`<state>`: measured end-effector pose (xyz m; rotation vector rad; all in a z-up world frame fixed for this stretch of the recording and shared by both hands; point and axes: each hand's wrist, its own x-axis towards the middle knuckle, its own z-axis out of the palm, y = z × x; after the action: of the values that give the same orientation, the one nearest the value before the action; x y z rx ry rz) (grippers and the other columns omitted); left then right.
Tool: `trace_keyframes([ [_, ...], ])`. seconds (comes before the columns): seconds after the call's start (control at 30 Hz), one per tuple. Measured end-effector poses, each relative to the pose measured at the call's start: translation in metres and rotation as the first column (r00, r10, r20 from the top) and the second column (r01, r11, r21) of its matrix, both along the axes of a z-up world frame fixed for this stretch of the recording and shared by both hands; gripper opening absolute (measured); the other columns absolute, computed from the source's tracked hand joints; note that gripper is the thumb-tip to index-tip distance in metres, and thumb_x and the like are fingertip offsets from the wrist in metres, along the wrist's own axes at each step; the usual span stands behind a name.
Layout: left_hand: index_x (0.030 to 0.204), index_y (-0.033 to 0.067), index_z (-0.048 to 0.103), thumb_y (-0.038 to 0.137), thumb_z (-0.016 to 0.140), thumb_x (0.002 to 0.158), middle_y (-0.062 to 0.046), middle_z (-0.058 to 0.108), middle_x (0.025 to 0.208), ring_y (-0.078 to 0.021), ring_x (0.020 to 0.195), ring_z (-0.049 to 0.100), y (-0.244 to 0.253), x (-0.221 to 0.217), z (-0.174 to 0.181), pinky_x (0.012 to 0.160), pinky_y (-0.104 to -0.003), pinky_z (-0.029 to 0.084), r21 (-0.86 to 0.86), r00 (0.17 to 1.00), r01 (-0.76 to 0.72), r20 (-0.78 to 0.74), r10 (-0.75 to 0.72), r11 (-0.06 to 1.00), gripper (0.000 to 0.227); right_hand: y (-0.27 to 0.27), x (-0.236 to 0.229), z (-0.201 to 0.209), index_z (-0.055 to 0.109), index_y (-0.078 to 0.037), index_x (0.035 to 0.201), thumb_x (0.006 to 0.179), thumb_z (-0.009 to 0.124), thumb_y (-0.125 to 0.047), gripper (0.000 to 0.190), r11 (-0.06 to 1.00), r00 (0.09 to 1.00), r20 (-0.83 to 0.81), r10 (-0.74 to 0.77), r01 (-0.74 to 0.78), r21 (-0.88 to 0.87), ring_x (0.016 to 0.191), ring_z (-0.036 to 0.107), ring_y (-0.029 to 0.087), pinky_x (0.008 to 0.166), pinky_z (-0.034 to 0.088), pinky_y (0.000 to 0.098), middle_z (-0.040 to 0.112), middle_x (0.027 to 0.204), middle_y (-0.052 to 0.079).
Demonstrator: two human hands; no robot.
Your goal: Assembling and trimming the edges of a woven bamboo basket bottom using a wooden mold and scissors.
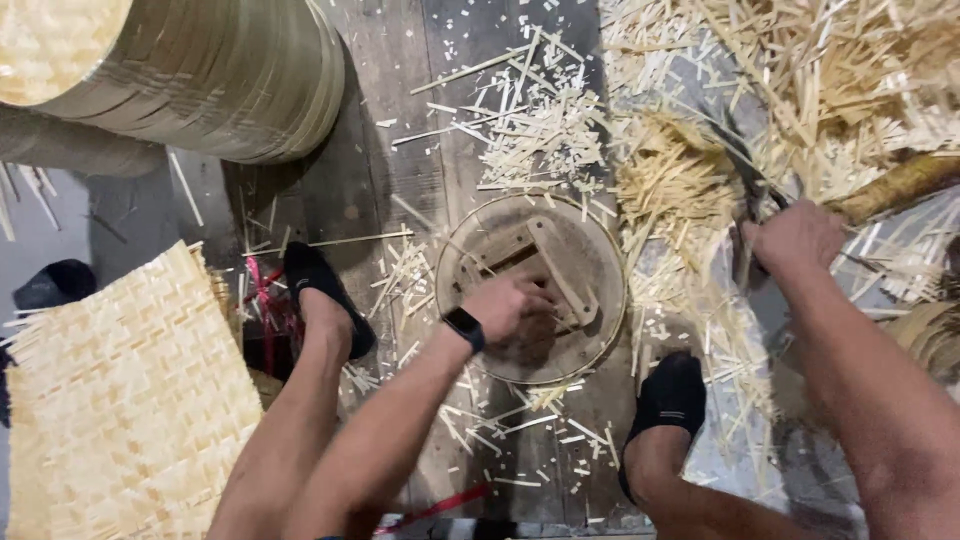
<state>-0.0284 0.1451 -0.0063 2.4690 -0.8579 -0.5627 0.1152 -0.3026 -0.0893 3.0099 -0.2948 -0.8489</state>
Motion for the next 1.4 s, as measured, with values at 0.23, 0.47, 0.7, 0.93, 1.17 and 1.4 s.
trace_keyframes([
  [0.23, 0.123, 0.0367, 0.068, 0.019, 0.074, 0.081, -0.005, 0.071, 0.121, -0.0287, 0.119, 0.059, -0.028, 0.151, 0.133, 0.111, -0.051, 0.036, 0.209, 0.846, -0.079, 0.531, -0.046, 0.975, 0.046, 0.008, -0.037, 0.009, 0.058, 0.009, 0.141, 0.072, 0.085, -0.061, 0.102, 1.000, 0.990, -0.142, -0.001, 0.005, 0.030, 0.136, 0.048, 0.047, 0.115, 0.041, 0.0545, 0.057, 0.140, 0.033],
  [0.47, 0.115, 0.0076, 0.072, 0.033, 0.074, 0.096, -0.020, 0.068, 0.106, -0.0370, 0.103, 0.063, -0.022, 0.176, 0.037, 0.092, -0.048, 0.051, -0.036, 0.848, -0.505, 0.162, 0.504, 0.862, 0.032, 0.057, -0.084, 0.047, 0.049, 0.005, 0.144, 0.071, 0.089, -0.041, 0.095, 0.939, 0.996, -0.032, -0.088, 0.093, 0.330, 0.125, 0.051, 0.039, 0.106, 0.045, 0.0480, 0.054, 0.133, 0.027],
  [0.7, 0.092, 0.0096, 0.080, 0.041, 0.083, 0.079, -0.013, 0.077, 0.082, -0.0249, 0.075, 0.074, -0.036, 0.176, -0.005, 0.078, -0.040, 0.059, 0.181, 0.633, -0.622, -0.457, 0.625, 0.762, 0.034, 0.147, -0.100, 0.036, 0.072, 0.002, 0.110, 0.089, 0.077, -0.025, 0.034, 0.564, 0.960, -0.167, -0.226, 0.268, 0.781, 0.079, 0.072, 0.019, 0.072, 0.056, 0.0302, 0.076, 0.089, 0.012],
  [0.93, 0.082, 0.0086, 0.082, 0.037, 0.088, 0.069, -0.008, 0.079, 0.078, -0.0205, 0.072, 0.075, -0.042, 0.170, -0.002, 0.075, -0.035, 0.059, 0.179, 0.596, -0.676, -0.437, 0.673, 0.715, 0.032, 0.147, -0.097, 0.021, 0.073, 0.005, 0.098, 0.087, 0.080, -0.021, 0.030, 0.346, 0.807, -0.474, -0.352, 0.583, 0.735, 0.064, 0.065, 0.018, 0.059, 0.055, 0.0328, 0.071, 0.079, 0.010],
  [1.17, 0.083, 0.0060, 0.079, 0.046, 0.079, 0.084, -0.009, 0.075, 0.072, -0.0201, 0.064, 0.070, 0.005, 0.149, -0.015, 0.067, -0.038, 0.056, 0.075, 0.458, -0.857, -0.340, 0.821, 0.509, 0.040, 0.150, -0.112, 0.062, 0.073, 0.001, 0.100, 0.089, 0.080, -0.022, 0.027, 0.577, 0.929, -0.205, -0.308, 0.353, 0.737, 0.063, 0.068, 0.015, 0.061, 0.054, 0.0288, 0.073, 0.079, 0.007],
  [1.4, 0.093, 0.0055, 0.082, 0.024, 0.088, 0.081, -0.003, 0.076, 0.076, -0.0106, 0.060, 0.061, 0.150, 0.054, -0.067, 0.055, -0.029, 0.051, 0.268, 0.118, -0.903, -0.597, 0.793, 0.336, 0.022, 0.143, -0.175, 0.022, 0.063, 0.007, 0.109, 0.090, 0.075, -0.009, 0.027, 0.123, 0.700, -0.603, -0.383, 0.685, 0.718, 0.065, 0.071, 0.021, 0.057, 0.062, 0.0322, 0.072, 0.082, 0.015],
])
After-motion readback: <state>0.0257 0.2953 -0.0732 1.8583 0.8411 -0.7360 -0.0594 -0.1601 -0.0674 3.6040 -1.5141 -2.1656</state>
